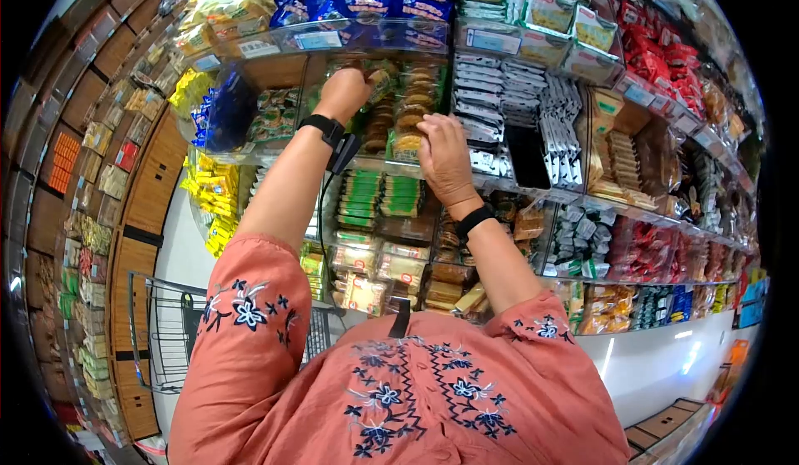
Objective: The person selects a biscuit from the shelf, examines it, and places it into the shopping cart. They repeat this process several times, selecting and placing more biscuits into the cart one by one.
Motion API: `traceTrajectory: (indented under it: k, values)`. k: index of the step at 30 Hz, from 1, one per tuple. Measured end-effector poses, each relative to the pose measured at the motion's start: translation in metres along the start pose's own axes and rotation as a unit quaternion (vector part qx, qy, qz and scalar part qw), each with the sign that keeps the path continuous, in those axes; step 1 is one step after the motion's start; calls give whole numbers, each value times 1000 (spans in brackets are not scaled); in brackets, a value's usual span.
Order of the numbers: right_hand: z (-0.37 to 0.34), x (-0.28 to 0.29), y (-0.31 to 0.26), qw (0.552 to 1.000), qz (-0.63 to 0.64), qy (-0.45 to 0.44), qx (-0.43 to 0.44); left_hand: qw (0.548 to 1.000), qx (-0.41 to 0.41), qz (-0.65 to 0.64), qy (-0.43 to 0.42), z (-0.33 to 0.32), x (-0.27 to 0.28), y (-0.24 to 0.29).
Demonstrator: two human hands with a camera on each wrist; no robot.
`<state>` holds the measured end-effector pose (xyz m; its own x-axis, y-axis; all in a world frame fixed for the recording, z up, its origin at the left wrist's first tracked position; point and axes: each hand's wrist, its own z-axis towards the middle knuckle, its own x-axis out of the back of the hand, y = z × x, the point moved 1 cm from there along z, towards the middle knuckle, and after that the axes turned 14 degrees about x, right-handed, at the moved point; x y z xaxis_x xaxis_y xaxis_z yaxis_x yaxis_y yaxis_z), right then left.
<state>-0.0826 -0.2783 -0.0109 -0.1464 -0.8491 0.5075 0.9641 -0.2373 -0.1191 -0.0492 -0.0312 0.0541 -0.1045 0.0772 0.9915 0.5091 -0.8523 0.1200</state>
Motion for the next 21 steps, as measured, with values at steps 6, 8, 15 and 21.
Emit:
traceTrajectory:
  k: [6, 8, 15, 21]
  values:
    - [-1, -2, 0, 1000, -7, -6, -9, 998, -30, -39, 39, 36, -27, 2]
    - [-2, -4, 0, 1000, -9, -5, -6, 999, -17, -38, 32, 44, -31, 5]
    - [-3, -5, 1, 1000, 3, -7, -20, 999, -9, -42, 19, 56, -42, 5]
    - [-3, -4, 0, 1000, 2, -7, -19, 999, 30, 4, -26, 63, -43, 17]
